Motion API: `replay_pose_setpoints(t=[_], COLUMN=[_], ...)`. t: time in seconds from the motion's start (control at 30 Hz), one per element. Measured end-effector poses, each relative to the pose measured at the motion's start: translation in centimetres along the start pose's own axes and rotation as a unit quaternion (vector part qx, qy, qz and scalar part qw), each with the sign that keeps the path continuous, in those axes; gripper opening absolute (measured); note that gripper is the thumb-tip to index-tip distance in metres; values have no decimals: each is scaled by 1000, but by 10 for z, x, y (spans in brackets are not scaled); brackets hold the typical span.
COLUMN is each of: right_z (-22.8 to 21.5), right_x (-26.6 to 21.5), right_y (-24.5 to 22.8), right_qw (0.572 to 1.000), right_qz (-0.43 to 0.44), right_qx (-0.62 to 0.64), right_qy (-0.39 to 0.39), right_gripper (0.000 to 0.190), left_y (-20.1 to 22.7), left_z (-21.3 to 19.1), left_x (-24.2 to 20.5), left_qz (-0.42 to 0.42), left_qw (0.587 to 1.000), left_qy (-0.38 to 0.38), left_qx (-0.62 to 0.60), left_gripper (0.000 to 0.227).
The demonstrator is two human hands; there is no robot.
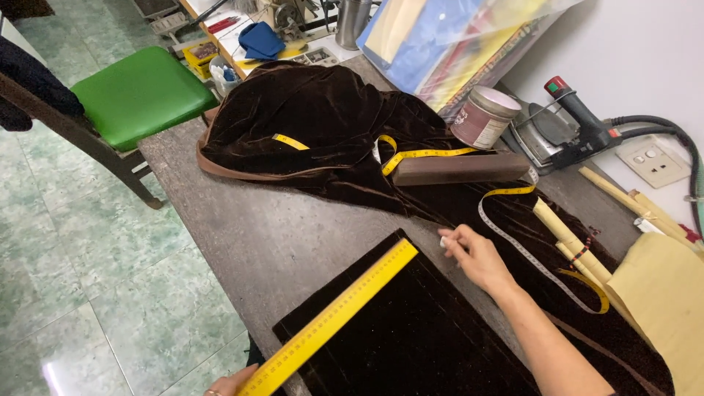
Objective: The person measures a piece of dark brown fabric using a yellow ruler and a piece of chalk. They align the ruler along the fabric and mark measurements at various points to prepare for cutting.
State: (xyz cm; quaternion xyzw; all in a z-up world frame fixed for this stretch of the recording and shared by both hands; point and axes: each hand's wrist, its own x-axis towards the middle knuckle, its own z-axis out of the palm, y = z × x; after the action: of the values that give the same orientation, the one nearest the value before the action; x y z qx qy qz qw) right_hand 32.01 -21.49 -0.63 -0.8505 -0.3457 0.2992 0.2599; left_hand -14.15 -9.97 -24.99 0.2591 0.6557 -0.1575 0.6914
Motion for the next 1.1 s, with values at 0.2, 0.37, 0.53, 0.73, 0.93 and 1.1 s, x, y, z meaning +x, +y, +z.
replay_pose_setpoints(t=[0.2,0.37,0.53,0.73,0.93,1.1], right_z=[28,39,46,51,52,51], right_x=[7,9,4,7,9,7], right_y=[18,29,32,41,41,39], right_qw=[986,974,960,950,945,946], right_qz=[-122,-181,-241,-268,-285,-280], right_qx=[55,40,57,68,53,72], right_qy=[98,130,133,146,149,147], right_gripper=[21,23,22,17,16,14], left_y=[5,4,16,25,29,17], left_z=[42,52,66,73,78,80], left_x=[-44,-111,-156,-186,-201,-191], left_qz=[102,268,209,178,163,215], left_qw=[952,861,828,831,839,830], left_qy=[29,108,185,193,194,244], left_qx=[287,418,486,491,482,454], left_gripper=[65,64,57,53,53,50])
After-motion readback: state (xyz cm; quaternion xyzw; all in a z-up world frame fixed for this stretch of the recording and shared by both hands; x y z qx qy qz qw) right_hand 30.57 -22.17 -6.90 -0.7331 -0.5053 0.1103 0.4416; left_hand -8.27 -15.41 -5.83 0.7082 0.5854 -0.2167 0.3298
